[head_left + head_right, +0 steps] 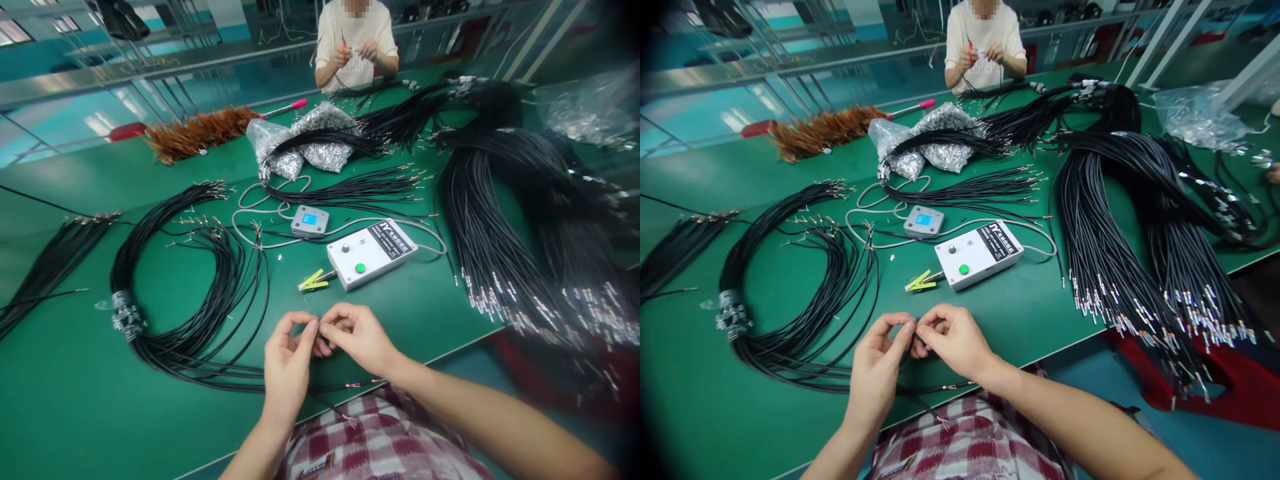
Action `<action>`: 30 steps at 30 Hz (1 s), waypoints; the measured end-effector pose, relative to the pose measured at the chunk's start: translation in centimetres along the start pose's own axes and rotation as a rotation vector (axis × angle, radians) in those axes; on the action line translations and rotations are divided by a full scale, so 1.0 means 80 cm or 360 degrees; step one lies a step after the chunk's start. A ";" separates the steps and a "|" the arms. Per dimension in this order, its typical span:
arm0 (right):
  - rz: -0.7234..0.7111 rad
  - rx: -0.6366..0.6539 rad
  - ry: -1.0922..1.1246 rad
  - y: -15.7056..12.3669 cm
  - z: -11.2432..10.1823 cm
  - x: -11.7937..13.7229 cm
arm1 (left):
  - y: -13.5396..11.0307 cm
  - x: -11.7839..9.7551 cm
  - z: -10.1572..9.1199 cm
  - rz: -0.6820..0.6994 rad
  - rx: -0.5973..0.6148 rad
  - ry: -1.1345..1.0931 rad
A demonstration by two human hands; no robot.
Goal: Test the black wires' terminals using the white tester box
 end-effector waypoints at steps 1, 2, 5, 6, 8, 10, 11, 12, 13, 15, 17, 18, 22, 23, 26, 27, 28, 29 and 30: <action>-0.0067 -0.0038 -0.0127 0.001 -0.001 -0.002 | -0.002 0.002 -0.001 -0.0036 -0.0010 0.0034; -0.0148 -0.0076 -0.0271 0.001 -0.002 -0.004 | -0.003 0.004 -0.002 -0.0054 -0.0027 0.0066; -0.0410 -0.0114 -0.0672 0.001 -0.009 -0.004 | -0.003 0.010 -0.007 -0.0032 -0.0095 0.0080; -0.0493 -0.0101 -0.0779 0.001 -0.013 -0.002 | -0.001 0.012 -0.009 -0.0018 -0.0104 0.0056; -0.0648 -0.0089 -0.0999 0.000 -0.021 0.004 | 0.003 0.016 -0.012 -0.0016 -0.0099 -0.0001; -0.0786 -0.0069 -0.1231 0.001 -0.029 0.012 | 0.008 0.019 -0.015 -0.0047 -0.0084 -0.0043; -0.0840 -0.0041 -0.1344 0.002 -0.031 0.015 | 0.010 0.019 -0.016 -0.0069 -0.0076 -0.0058; -0.0886 0.0002 -0.1451 0.003 -0.031 0.017 | 0.012 0.019 -0.016 -0.0093 -0.0061 -0.0069; -0.0931 0.0066 -0.1546 0.006 -0.031 0.019 | 0.013 0.019 -0.017 -0.0116 -0.0040 -0.0073; -0.1036 0.0204 -0.1675 0.011 -0.027 0.018 | 0.013 0.017 -0.018 -0.0166 0.0022 -0.0052; -0.1126 0.0305 -0.1710 0.016 -0.023 0.014 | 0.010 0.016 -0.019 -0.0210 0.0099 0.0056; -0.1153 0.0336 -0.1701 0.017 -0.021 0.012 | 0.007 0.015 -0.019 -0.0188 0.0115 0.0153; -0.1172 0.0332 -0.1746 0.015 -0.023 0.011 | 0.002 0.013 -0.024 0.0257 0.0023 0.0580; -0.1198 0.0298 -0.1798 0.015 -0.024 0.015 | 0.005 0.013 -0.026 0.0332 -0.0016 0.0604; -0.1343 0.0097 -0.1971 0.024 -0.029 0.034 | 0.023 0.011 -0.033 0.0207 -0.0099 0.0358; -0.1392 0.0038 -0.2038 0.031 -0.030 0.041 | 0.032 0.010 -0.036 0.0120 -0.0121 0.0227; -0.1428 0.0000 -0.2116 0.040 -0.029 0.047 | 0.040 0.008 -0.038 0.0051 -0.0136 0.0114; -0.1446 -0.0007 -0.2212 0.049 -0.028 0.051 | 0.049 0.006 -0.039 0.0008 -0.0147 0.0034; -0.1446 0.0005 -0.2320 0.058 -0.026 0.053 | 0.056 0.004 -0.040 -0.0010 -0.0156 -0.0012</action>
Point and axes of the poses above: each hand's wrist, its own y-axis towards the middle knuckle, its own z-axis out of the palm, x = y × z, the point moved 1 cm from there along y, towards the middle knuckle, and after that the axes turned 1 degree about -x, right-handed, at the moved point
